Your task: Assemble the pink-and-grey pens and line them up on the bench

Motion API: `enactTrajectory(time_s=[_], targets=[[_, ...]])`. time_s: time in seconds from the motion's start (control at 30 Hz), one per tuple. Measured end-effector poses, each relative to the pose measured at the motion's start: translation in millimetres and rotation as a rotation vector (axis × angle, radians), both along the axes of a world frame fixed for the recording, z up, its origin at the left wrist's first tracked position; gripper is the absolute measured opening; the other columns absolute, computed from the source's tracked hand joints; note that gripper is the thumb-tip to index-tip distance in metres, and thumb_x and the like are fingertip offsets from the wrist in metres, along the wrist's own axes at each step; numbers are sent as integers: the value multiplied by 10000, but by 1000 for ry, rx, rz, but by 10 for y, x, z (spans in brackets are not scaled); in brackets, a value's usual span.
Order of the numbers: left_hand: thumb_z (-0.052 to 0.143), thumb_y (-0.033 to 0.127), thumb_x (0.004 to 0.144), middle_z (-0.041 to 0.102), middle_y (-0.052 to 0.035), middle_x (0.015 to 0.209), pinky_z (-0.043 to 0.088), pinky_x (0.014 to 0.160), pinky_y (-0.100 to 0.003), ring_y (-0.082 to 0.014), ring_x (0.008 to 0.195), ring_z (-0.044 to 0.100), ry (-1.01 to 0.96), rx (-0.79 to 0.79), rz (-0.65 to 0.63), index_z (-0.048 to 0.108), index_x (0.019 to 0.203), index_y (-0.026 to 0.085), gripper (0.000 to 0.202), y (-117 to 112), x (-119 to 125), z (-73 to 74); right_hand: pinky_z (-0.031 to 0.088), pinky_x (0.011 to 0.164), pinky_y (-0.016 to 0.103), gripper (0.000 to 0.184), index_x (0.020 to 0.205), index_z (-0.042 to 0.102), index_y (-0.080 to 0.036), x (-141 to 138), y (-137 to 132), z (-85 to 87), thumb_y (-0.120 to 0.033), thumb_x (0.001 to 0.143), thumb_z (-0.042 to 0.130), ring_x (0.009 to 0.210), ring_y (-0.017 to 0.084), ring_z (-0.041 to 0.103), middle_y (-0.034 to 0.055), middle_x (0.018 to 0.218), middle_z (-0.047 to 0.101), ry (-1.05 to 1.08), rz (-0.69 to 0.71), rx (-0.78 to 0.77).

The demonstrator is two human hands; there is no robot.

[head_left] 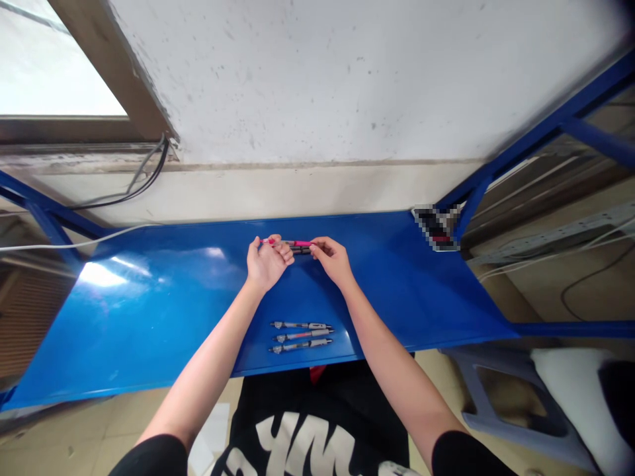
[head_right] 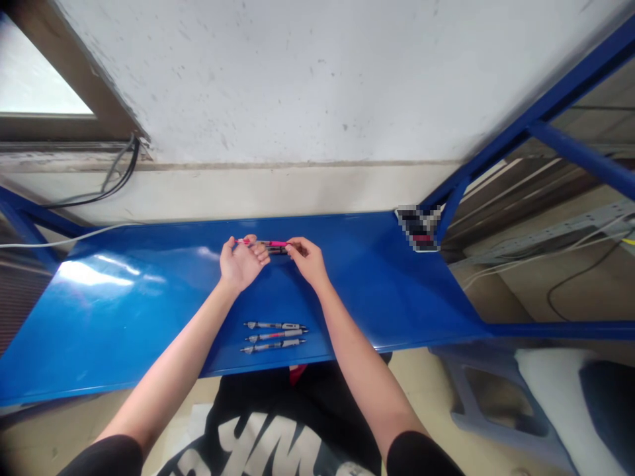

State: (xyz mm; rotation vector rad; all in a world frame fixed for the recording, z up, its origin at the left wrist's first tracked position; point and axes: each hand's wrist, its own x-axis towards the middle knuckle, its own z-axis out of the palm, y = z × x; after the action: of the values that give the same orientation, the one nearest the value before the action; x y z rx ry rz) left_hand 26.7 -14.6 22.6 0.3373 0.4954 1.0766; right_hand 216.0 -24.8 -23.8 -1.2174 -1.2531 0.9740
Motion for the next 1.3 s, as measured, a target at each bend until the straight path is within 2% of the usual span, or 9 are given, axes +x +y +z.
enactTrajectory(time_s=[0.13, 0.23, 0.3, 0.4, 0.53, 0.7, 0.93, 1.07, 1.3], targets=[[410, 589, 987, 507, -30, 637, 430, 563, -291, -165, 574, 501, 140, 56, 7, 604, 840, 192, 465, 72, -57, -16, 555, 681, 344, 324, 931, 703, -217, 14, 4, 11, -528, 841, 698, 671, 185, 638, 24, 744, 690, -14, -10, 5], [568, 437, 962, 609, -40, 676, 421, 560, -263, -148, 581, 544, 434, 146, 115, 685, 929, 171, 293, 180, -166, -51, 564, 676, 345, 326, 919, 705, -218, 60, 27, 0, -533, 840, 691, 670, 186, 640, 29, 755, 695, -6, -44, 10], [701, 298, 880, 636, -24, 681, 412, 569, -241, -116, 573, 532, 688, 249, 211, 722, 866, 155, 146, 250, -257, -71, 568, 678, 346, 334, 919, 708, -218, 100, 48, -19, -541, 839, 687, 665, 184, 638, 29, 761, 695, -21, -62, 1], [774, 258, 813, 678, -26, 682, 446, 613, -261, -128, 597, 558, 914, 359, 169, 774, 869, 144, 127, 311, -378, -86, 571, 679, 348, 338, 921, 717, -212, 153, 76, -52, -537, 838, 684, 673, 187, 644, 33, 767, 702, -38, -71, -18], [843, 242, 746, 736, -56, 727, 477, 640, -286, -153, 622, 602, 997, 420, 47, 802, 909, 148, 192, 320, -466, -106, 575, 736, 363, 323, 953, 740, -201, 197, 91, -83, -493, 819, 715, 744, 208, 680, 58, 832, 743, -67, -76, -33], [851, 226, 726, 754, -82, 737, 502, 667, -298, -190, 679, 663, 1070, 492, -89, 801, 869, 157, 167, 306, -524, -127, 556, 804, 376, 292, 985, 750, -206, 220, 73, -80, -442, 814, 751, 807, 219, 688, 65, 886, 761, -137, -43, -6], [892, 267, 669, 745, -68, 719, 506, 658, -303, -209, 692, 669, 1236, 542, -79, 776, 751, 191, 161, 325, -628, -137, 526, 754, 356, 231, 876, 744, -221, 255, 24, -7, -448, 834, 739, 737, 194, 633, 30, 837, 718, -298, 90, 5], [890, 268, 659, 734, -64, 687, 498, 633, -304, -207, 661, 657, 1269, 584, -94, 778, 715, 208, 138, 361, -680, -211, 510, 740, 354, 210, 822, 757, -233, 279, 39, -42, -442, 836, 750, 722, 184, 611, 36, 868, 673, -388, 107, 62], [845, 283, 692, 750, -65, 713, 491, 646, -315, -227, 698, 676, 1316, 646, -132, 790, 734, 222, 93, 373, -691, -293, 500, 711, 338, 157, 814, 747, -226, 287, 61, -108, -379, 844, 753, 676, 168, 575, 22, 831, 638, -448, 132, 33]])
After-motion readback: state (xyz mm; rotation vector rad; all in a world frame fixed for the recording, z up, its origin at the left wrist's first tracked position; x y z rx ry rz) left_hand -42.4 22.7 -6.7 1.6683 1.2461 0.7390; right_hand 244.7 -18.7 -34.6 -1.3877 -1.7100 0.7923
